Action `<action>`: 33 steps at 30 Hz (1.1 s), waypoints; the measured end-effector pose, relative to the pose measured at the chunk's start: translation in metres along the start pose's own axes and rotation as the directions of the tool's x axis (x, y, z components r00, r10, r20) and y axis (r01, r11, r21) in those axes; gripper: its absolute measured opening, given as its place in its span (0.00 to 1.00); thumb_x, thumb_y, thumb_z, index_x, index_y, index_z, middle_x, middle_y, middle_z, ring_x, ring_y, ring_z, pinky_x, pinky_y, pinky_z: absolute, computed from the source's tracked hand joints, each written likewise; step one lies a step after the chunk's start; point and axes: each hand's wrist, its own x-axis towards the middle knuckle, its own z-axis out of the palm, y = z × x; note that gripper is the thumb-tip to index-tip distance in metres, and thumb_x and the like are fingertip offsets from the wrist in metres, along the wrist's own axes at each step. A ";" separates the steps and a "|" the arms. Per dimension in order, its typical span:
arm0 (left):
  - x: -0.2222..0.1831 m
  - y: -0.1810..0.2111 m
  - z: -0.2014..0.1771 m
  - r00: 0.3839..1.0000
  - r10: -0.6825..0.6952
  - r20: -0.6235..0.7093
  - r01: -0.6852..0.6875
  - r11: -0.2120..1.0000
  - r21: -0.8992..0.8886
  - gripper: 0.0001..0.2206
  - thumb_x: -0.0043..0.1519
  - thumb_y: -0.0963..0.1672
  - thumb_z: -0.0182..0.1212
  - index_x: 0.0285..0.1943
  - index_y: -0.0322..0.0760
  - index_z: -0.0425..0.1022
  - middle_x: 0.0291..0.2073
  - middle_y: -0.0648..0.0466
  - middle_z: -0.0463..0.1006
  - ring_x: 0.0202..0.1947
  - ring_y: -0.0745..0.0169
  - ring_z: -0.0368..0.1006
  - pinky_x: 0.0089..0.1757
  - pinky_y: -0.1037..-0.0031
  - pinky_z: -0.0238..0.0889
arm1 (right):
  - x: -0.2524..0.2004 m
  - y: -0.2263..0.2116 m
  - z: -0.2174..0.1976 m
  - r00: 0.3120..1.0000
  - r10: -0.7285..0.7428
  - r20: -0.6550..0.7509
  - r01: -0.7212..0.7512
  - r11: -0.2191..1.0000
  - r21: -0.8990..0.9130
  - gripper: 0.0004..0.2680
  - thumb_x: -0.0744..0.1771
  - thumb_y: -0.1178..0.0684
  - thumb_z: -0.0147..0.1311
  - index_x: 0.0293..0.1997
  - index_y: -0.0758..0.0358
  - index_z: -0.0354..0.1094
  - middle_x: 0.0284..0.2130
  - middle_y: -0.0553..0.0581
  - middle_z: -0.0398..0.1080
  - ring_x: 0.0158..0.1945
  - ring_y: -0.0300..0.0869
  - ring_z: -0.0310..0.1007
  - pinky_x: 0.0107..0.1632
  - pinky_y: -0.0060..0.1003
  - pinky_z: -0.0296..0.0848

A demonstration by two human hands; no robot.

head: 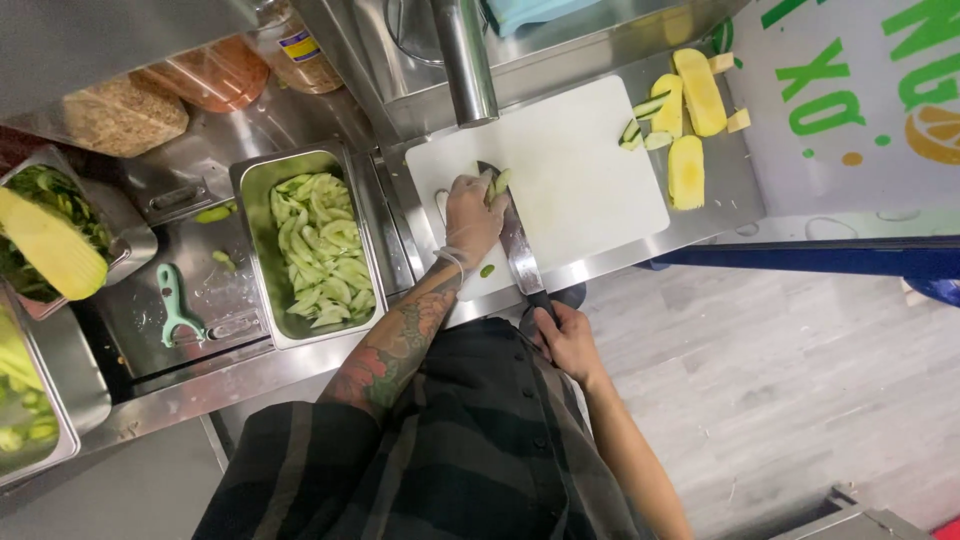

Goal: Slice cucumbers on a cutting board and place them in a container.

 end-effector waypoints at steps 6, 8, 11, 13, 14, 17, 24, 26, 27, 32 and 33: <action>-0.020 0.025 -0.057 0.964 -0.143 -0.226 0.084 0.964 -0.252 0.19 0.59 0.41 0.68 0.59 0.28 0.77 0.42 0.45 0.78 0.33 0.59 0.77 0.37 0.73 0.74 | -0.024 -0.071 0.006 0.994 -0.113 -0.006 0.106 0.943 -0.316 0.10 0.68 0.50 0.56 0.32 0.67 0.70 0.16 0.52 0.69 0.19 0.34 0.65 0.23 0.34 0.64; -0.033 0.034 -0.093 0.931 -0.196 -0.307 0.084 0.936 -0.341 0.19 0.60 0.40 0.67 0.60 0.29 0.77 0.40 0.47 0.78 0.31 0.62 0.76 0.35 0.75 0.73 | -0.035 -0.104 0.012 0.983 -0.181 0.005 0.162 0.866 -0.474 0.09 0.68 0.50 0.57 0.33 0.67 0.72 0.16 0.54 0.71 0.19 0.35 0.67 0.24 0.35 0.65; -0.055 0.016 -0.137 0.829 -0.250 -0.500 0.064 0.931 -0.359 0.16 0.61 0.40 0.66 0.58 0.28 0.78 0.42 0.48 0.75 0.34 0.65 0.75 0.33 0.76 0.73 | -0.042 -0.133 0.025 0.955 -0.258 0.150 0.297 0.791 -0.534 0.08 0.67 0.52 0.58 0.37 0.67 0.74 0.16 0.61 0.69 0.19 0.47 0.66 0.26 0.41 0.65; -0.071 -0.021 -0.151 0.749 -0.273 -0.604 0.116 0.951 -0.287 0.13 0.63 0.39 0.66 0.56 0.26 0.78 0.42 0.45 0.77 0.36 0.64 0.77 0.37 0.74 0.74 | -0.042 -0.140 0.035 0.895 -0.375 0.241 0.444 0.692 -0.569 0.07 0.66 0.53 0.60 0.42 0.65 0.75 0.20 0.63 0.72 0.24 0.54 0.73 0.29 0.43 0.69; -0.072 -0.037 -0.163 0.731 -0.280 -0.622 0.122 0.951 -0.285 0.13 0.63 0.39 0.66 0.56 0.26 0.78 0.42 0.45 0.77 0.36 0.64 0.77 0.37 0.74 0.74 | -0.037 -0.131 0.035 0.887 -0.377 0.267 0.461 0.682 -0.567 0.07 0.66 0.53 0.60 0.42 0.65 0.75 0.20 0.63 0.72 0.24 0.54 0.73 0.29 0.43 0.69; -0.088 -0.058 -0.191 0.708 -0.674 -0.211 0.594 0.730 -0.338 0.14 0.63 0.42 0.63 0.56 0.29 0.79 0.44 0.41 0.85 0.37 0.59 0.82 0.37 0.72 0.75 | -0.023 -0.103 0.021 0.846 -0.498 0.191 0.491 0.588 -0.643 0.09 0.65 0.51 0.62 0.45 0.64 0.75 0.29 0.67 0.75 0.30 0.59 0.76 0.32 0.45 0.72; -0.202 -0.070 -0.235 0.651 -0.281 -0.705 0.174 0.960 -0.222 0.21 0.62 0.40 0.68 0.63 0.21 0.72 0.53 0.37 0.78 0.53 0.47 0.76 0.51 0.65 0.71 | 0.043 -0.043 -0.042 0.731 -0.681 0.052 0.276 0.226 -0.934 0.15 0.67 0.44 0.61 0.56 0.62 0.74 0.38 0.67 0.75 0.41 0.62 0.76 0.44 0.56 0.73; -0.253 -0.091 -0.235 0.562 -0.462 -0.686 0.021 0.837 -0.546 0.20 0.65 0.39 0.64 0.65 0.21 0.69 0.56 0.40 0.78 0.56 0.55 0.76 0.52 0.70 0.71 | 0.058 -0.035 -0.065 0.679 -0.722 0.132 0.303 0.111 -0.947 0.16 0.67 0.45 0.63 0.57 0.61 0.75 0.40 0.68 0.74 0.42 0.63 0.75 0.43 0.56 0.73; -0.277 -0.099 -0.243 0.445 -0.604 -0.661 -0.038 0.725 -0.688 0.16 0.65 0.38 0.62 0.61 0.21 0.72 0.51 0.42 0.79 0.47 0.57 0.78 0.47 0.72 0.73 | 0.070 -0.032 -0.074 0.663 -0.734 0.148 0.285 0.064 -0.956 0.16 0.67 0.45 0.64 0.56 0.63 0.74 0.40 0.69 0.72 0.43 0.63 0.74 0.45 0.56 0.73; -0.418 -0.125 -0.296 0.105 -0.807 -0.581 -0.195 0.557 -0.808 0.12 0.62 0.37 0.63 0.53 0.21 0.76 0.38 0.43 0.82 0.34 0.62 0.80 0.37 0.72 0.76 | 0.093 -0.015 -0.107 0.610 -0.747 0.264 0.324 -0.069 -0.943 0.17 0.67 0.47 0.64 0.58 0.68 0.73 0.43 0.72 0.70 0.50 0.65 0.71 0.51 0.57 0.72; -0.443 -0.129 -0.308 0.022 -0.786 -0.618 -0.245 0.595 -0.765 0.11 0.60 0.36 0.61 0.52 0.22 0.76 0.38 0.44 0.82 0.33 0.61 0.81 0.37 0.72 0.78 | 0.082 -0.017 -0.105 0.597 -0.764 0.243 0.303 -0.065 -0.951 0.17 0.67 0.48 0.63 0.58 0.71 0.71 0.46 0.73 0.68 0.50 0.64 0.71 0.51 0.56 0.72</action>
